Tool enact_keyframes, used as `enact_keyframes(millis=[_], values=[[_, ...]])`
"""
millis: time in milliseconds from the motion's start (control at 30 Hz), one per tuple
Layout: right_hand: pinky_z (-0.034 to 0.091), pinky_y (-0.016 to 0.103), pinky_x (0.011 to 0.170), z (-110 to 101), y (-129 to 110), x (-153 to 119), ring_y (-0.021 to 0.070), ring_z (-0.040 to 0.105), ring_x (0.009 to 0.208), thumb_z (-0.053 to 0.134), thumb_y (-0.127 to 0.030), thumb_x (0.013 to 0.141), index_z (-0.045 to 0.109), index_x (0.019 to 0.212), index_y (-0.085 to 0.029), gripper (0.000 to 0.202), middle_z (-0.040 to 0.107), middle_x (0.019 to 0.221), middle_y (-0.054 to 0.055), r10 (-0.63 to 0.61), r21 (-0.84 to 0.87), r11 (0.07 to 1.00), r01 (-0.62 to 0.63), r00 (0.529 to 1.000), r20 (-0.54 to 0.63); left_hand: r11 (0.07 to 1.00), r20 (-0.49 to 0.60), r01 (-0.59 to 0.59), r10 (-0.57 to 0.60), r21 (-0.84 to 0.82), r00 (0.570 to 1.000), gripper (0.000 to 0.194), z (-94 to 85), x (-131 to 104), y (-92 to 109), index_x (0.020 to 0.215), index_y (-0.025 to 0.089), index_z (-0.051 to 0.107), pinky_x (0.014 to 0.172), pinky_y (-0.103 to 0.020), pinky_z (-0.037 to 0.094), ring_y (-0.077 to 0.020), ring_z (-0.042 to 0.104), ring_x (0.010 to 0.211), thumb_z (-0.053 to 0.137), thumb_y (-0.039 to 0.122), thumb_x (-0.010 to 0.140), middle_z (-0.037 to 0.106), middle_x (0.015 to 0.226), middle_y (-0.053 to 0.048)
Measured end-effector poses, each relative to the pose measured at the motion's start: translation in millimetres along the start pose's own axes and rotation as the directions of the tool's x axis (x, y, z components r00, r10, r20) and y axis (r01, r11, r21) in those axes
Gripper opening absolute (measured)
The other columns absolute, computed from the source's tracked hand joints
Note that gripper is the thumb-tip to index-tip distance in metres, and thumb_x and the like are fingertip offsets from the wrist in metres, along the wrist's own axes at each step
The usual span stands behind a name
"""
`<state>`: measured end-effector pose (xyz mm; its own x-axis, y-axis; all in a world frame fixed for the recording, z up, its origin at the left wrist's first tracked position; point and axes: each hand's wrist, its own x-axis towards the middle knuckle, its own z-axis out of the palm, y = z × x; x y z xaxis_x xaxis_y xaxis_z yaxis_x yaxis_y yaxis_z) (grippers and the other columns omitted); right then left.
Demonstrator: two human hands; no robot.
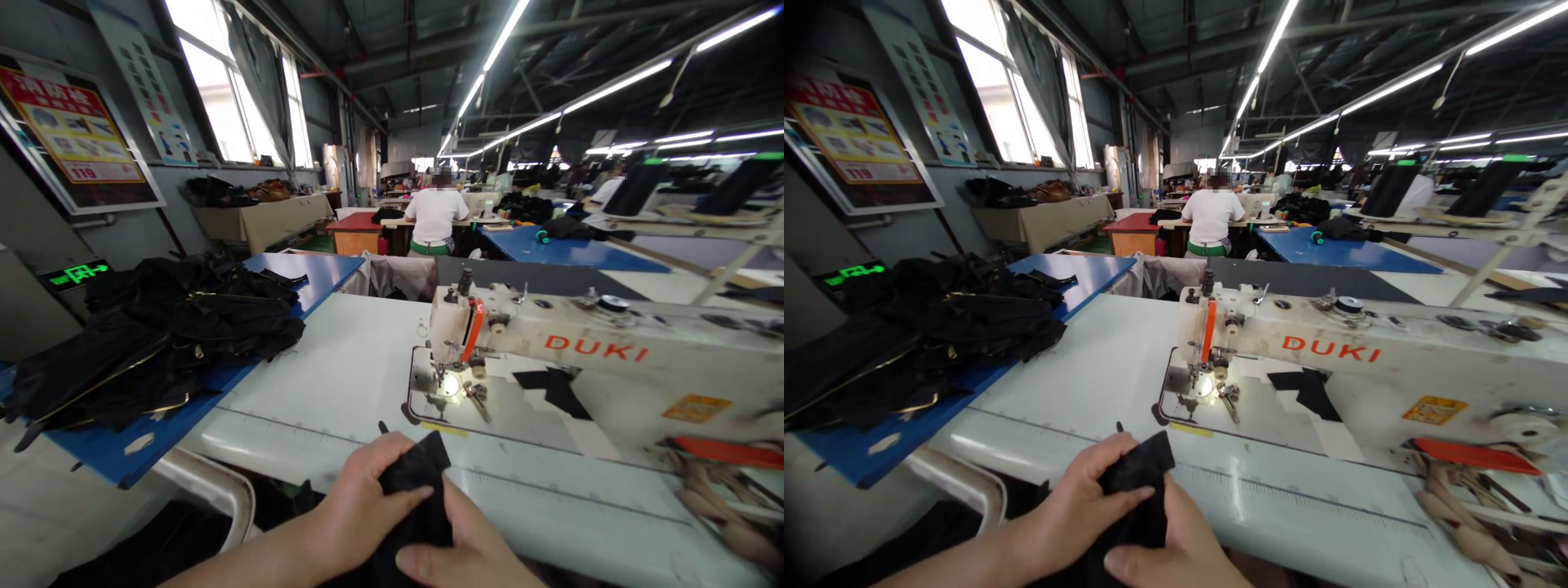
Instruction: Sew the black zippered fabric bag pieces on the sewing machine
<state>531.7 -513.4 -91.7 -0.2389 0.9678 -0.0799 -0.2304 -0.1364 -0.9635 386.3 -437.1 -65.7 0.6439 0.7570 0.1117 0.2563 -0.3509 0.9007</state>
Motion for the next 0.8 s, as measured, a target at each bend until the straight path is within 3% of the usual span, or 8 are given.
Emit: enact_keyframes(millis=[133,200,267,333,533,600,700,800], values=[[0.048,0.034,0.076,3.2,-1.3,13.6,0.0220,0.061,0.081,0.075,-0.037,0.066,0.063,0.092,-0.016,0.036,0.067,0.083,0.003,0.075,0.071,0.995,-0.064,0.983,-0.169,0.968,0.027,-0.156,0.153,0.197,0.988,0.004,-3.1,1.8,4.0,0.079,0.019,0.062,0.075,-0.030,0.044,-0.0175,0.052,0.079,0.064,0.017,0.076,0.057,0.079,-0.002],[0.047,0.031,0.066,3.7,-0.2,17.1,0.0193,0.059,0.070,0.076,-0.037,0.064,0.064,0.085,-0.015,0.033,0.065,0.075,0.002,0.104,0.116,0.990,-0.079,0.968,-0.230,0.972,0.057,-0.182,0.175,0.146,0.983,0.019,-10.6,2.7,5.7,0.092,0.021,0.062,0.086,-0.033,0.043,-0.0200,0.052,0.095,0.066,0.016,0.074,0.058,0.098,-0.004],[0.045,0.029,0.062,3.8,-0.1,19.7,0.0177,0.057,0.066,0.077,-0.037,0.062,0.065,0.082,-0.015,0.032,0.064,0.072,0.001,0.099,0.139,0.988,-0.065,0.961,-0.258,0.981,0.052,-0.173,0.169,0.088,0.984,0.042,-18.3,4.1,6.2,0.112,0.026,0.055,0.100,-0.037,0.036,-0.0227,0.044,0.116,0.068,0.017,0.073,0.049,0.125,-0.007],[0.044,0.028,0.062,2.8,-1.5,22.1,0.0169,0.055,0.065,0.077,-0.038,0.062,0.065,0.080,-0.015,0.031,0.063,0.071,0.001,0.064,0.092,0.995,-0.041,0.962,-0.267,0.985,0.052,-0.160,0.157,0.070,0.986,0.051,-24.6,6.5,6.6,0.122,0.028,0.049,0.106,-0.039,0.031,-0.0229,0.039,0.123,0.068,0.020,0.075,0.043,0.134,-0.006],[0.042,0.028,0.066,-0.4,-4.7,28.3,0.0162,0.051,0.067,0.075,-0.032,0.062,0.063,0.070,-0.015,0.022,0.059,0.067,-0.001,-0.043,-0.071,0.997,0.021,0.941,-0.337,0.944,0.176,-0.312,0.291,0.109,0.940,0.033,-32.6,15.2,12.8,0.106,0.024,0.061,0.100,-0.041,0.036,-0.0237,0.048,0.110,0.069,0.020,0.074,0.061,0.104,-0.005],[0.041,0.027,0.065,0.2,-5.7,31.8,0.0159,0.051,0.066,0.072,-0.030,0.065,0.062,0.066,-0.016,0.017,0.058,0.065,-0.002,-0.075,-0.124,0.992,0.034,0.935,-0.348,0.940,0.138,-0.329,0.315,0.094,0.939,0.028,-30.7,16.6,10.4,0.100,0.023,0.062,0.100,-0.040,0.036,-0.0236,0.047,0.111,0.068,0.016,0.074,0.063,0.100,-0.005],[0.043,0.029,0.067,-0.4,-10.5,38.4,0.0176,0.054,0.068,0.067,-0.031,0.070,0.064,0.068,-0.017,0.015,0.060,0.066,-0.001,-0.122,-0.235,0.971,0.038,0.927,-0.355,0.961,-0.020,-0.272,0.273,0.050,0.962,0.017,-28.7,18.3,3.8,0.086,0.022,0.064,0.097,-0.037,0.040,-0.0223,0.050,0.109,0.064,0.009,0.074,0.064,0.092,-0.004],[0.043,0.036,0.087,-4.7,-14.2,42.5,0.0235,0.058,0.092,0.064,-0.031,0.074,0.068,0.093,-0.020,0.022,0.066,0.093,0.004,-0.282,-0.389,0.913,0.120,0.875,-0.393,0.961,-0.210,-0.251,0.270,0.113,0.940,0.015,-42.1,22.3,7.8,0.077,0.021,0.065,0.092,-0.037,0.043,-0.0218,0.056,0.099,0.062,0.007,0.073,0.065,0.085,-0.003]])
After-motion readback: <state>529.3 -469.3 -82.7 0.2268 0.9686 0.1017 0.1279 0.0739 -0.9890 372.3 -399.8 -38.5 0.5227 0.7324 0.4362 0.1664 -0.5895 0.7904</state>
